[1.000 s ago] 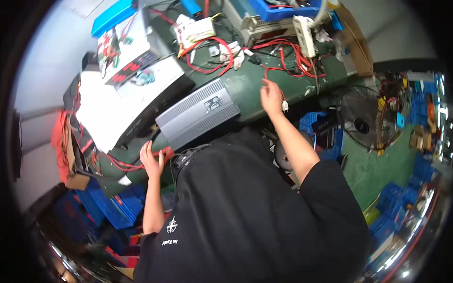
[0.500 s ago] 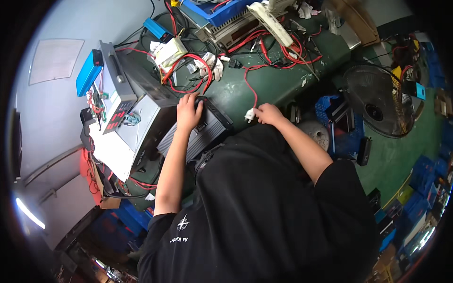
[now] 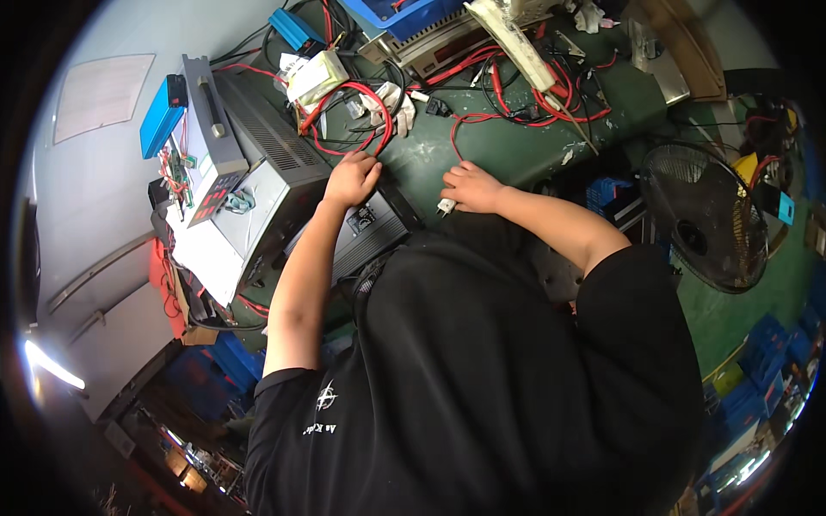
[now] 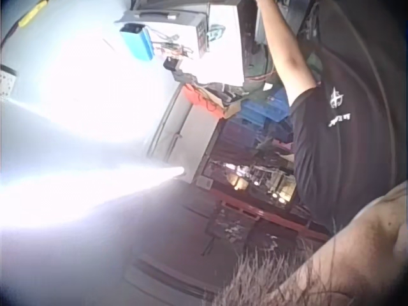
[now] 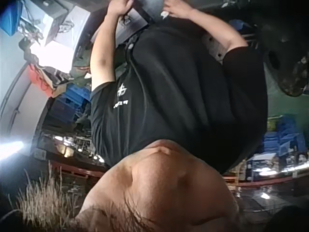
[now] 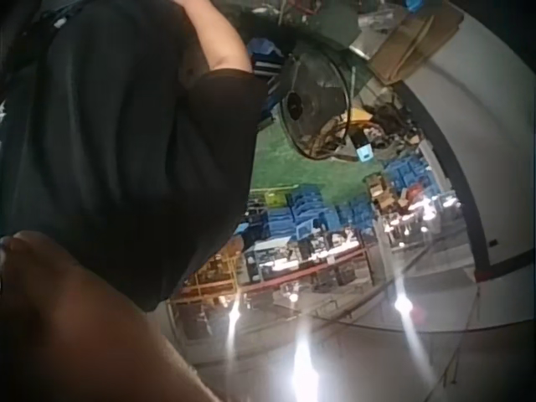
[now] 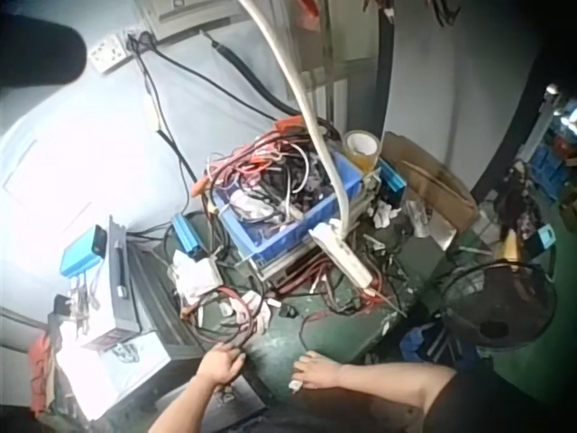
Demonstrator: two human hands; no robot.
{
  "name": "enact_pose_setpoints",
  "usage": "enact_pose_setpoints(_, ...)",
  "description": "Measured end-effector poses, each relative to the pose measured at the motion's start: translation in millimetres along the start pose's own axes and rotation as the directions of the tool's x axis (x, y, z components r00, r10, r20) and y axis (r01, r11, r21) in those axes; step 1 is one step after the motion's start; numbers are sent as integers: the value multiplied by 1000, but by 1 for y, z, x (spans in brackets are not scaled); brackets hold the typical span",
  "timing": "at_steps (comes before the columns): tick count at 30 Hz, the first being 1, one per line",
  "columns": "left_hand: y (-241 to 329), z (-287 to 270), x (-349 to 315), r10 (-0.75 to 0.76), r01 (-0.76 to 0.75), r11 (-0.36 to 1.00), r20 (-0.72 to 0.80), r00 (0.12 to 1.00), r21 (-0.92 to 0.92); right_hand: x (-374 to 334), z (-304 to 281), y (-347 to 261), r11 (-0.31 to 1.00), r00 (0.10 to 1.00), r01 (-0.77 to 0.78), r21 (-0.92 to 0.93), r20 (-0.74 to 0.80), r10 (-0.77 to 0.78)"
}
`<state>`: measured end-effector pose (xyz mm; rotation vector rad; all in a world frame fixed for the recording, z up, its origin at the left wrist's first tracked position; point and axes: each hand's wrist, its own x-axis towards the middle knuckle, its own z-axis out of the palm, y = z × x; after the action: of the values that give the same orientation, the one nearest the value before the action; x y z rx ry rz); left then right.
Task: Connecting alligator clips to a power inverter to test its functionality at a workstation.
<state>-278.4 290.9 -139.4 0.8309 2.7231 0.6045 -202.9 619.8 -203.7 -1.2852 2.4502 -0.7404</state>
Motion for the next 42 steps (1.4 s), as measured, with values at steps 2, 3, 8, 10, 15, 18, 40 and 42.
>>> enact_pose_setpoints(2,0,1,5,-21,20,999,29,999,34,3,5,1,999,1000,28,-20,13,-27)
enact_pose_setpoints(3,1,0,9,-34,30,997,59,998,67,4,8,2,998,999,47,-43,23,-46)
enact_pose_setpoints(8,-3,-1,16,-58,40,990,133,989,135,18,9,11,1000,994,-3,3,108,3)
enact_pose_setpoints(10,-4,0,10,-55,33,988,147,988,149,24,5,10,999,991,-21,28,133,18)
enact_pose_setpoints(15,19,-3,-11,-143,175,980,-274,951,97,37,0,13,989,995,-102,108,25,100)
enact_pose_setpoints(18,35,-13,-53,-201,271,959,-479,855,81,49,-8,10,977,983,-175,123,-41,181)
enact_pose_setpoints(40,80,32,-196,-611,713,701,-532,586,-20,113,-25,-16,994,976,-45,100,-207,65)
enact_pose_setpoints(42,76,37,-203,-574,697,717,-567,591,-1,112,-30,-25,998,970,-3,69,-241,19)
